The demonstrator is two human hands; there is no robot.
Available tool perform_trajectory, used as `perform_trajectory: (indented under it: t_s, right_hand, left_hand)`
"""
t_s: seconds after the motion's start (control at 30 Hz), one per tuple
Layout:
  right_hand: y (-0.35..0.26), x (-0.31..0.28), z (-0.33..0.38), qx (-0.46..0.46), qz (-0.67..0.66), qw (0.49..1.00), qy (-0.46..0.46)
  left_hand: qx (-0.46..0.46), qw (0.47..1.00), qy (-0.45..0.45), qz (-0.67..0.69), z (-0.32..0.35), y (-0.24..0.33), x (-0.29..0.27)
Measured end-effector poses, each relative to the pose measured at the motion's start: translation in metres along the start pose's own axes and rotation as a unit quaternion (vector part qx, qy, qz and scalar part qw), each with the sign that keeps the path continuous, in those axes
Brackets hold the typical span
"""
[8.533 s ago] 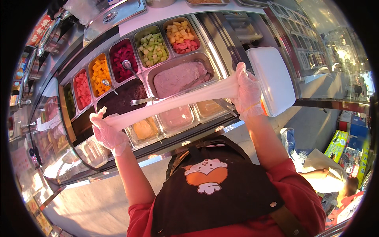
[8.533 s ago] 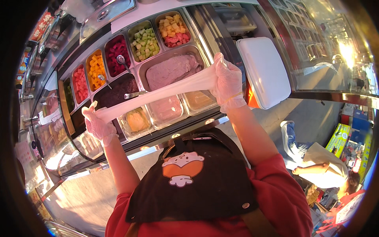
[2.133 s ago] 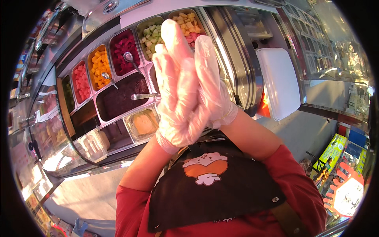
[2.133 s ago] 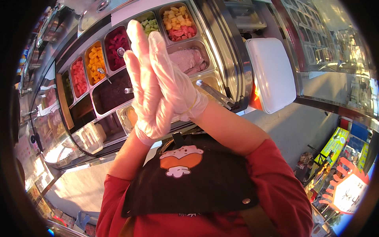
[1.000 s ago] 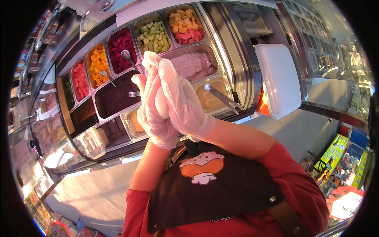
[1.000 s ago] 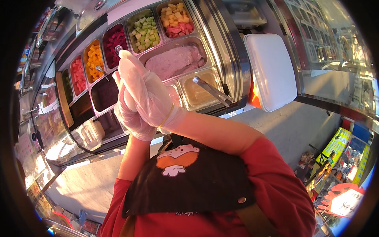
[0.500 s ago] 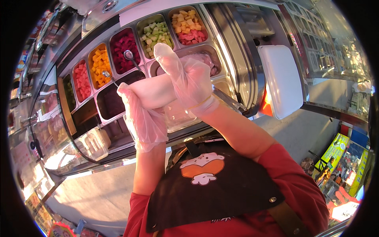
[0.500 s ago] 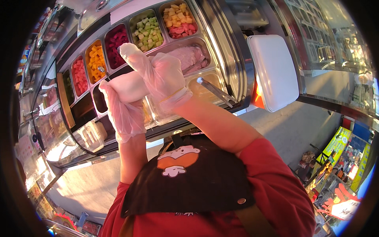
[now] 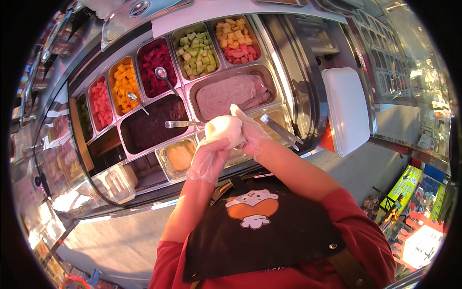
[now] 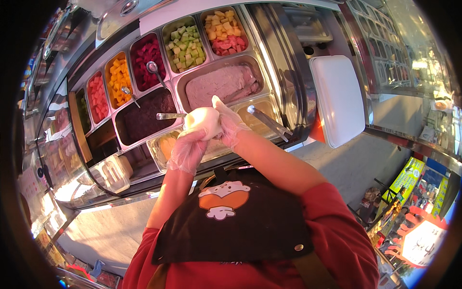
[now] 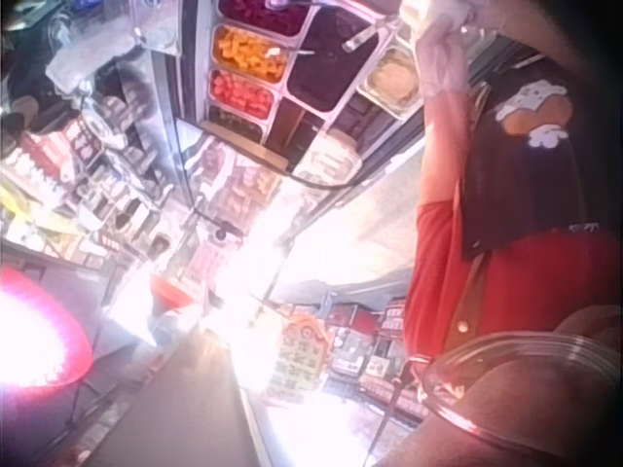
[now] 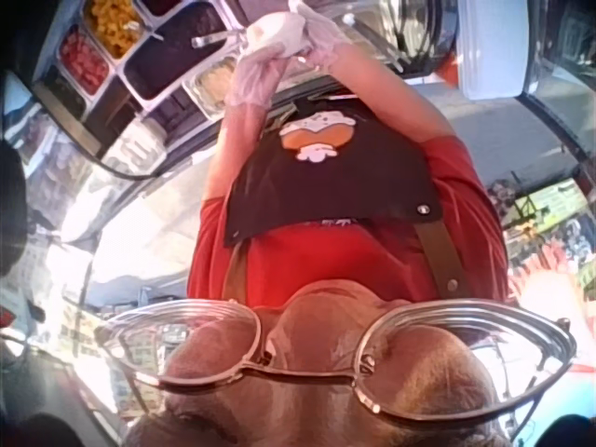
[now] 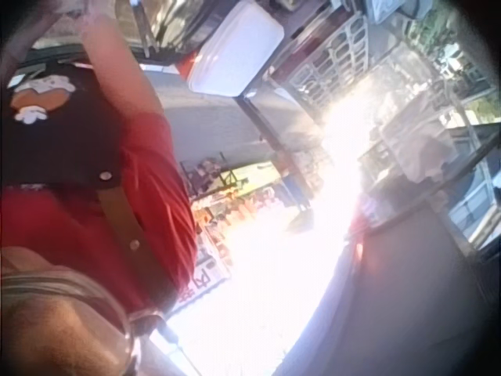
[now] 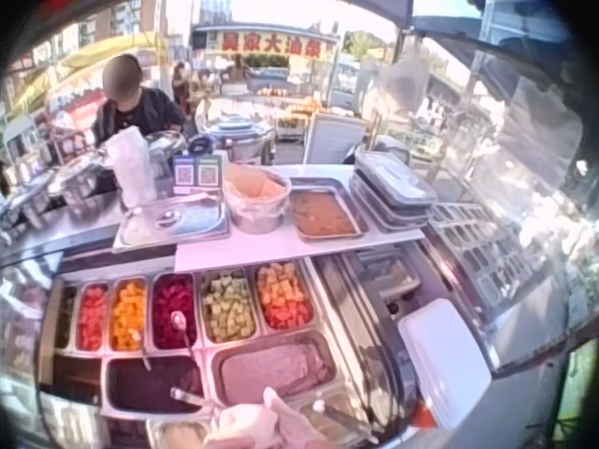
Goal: The person scoops a soft pink substance into a plastic container, then adds diced fruits including watermelon, mango, dragon fruit, and melon using a spoon. They arrange the items by hand and insert a plastic fork into the container.
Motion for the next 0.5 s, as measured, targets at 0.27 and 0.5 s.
perform_trajectory:
  t_s: [0.27, 0.5]
  right_hand:
    - [-0.101, -0.005, -0.014, -0.213, 0.839, 0.499, 0.049]
    - [-0.079, -0.05, -0.13, 0.248, 0.886, 0.386, -0.073]
  left_hand:
    - [0.007, 0.999, 0.01, -0.051, 0.031, 0.037, -0.025]
    - [0.011, 0.999, -0.003, -0.03, 0.03, 0.052, -0.005]
Point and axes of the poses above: each hand's wrist, its own z-axis away from the middle knuckle, its own x-axis out of the palm, y = z × x, the point moved 4 cm from there along -z, towards the middle knuckle, and after that the axes turned 12 degrees about -y, right-handed, at the moved point
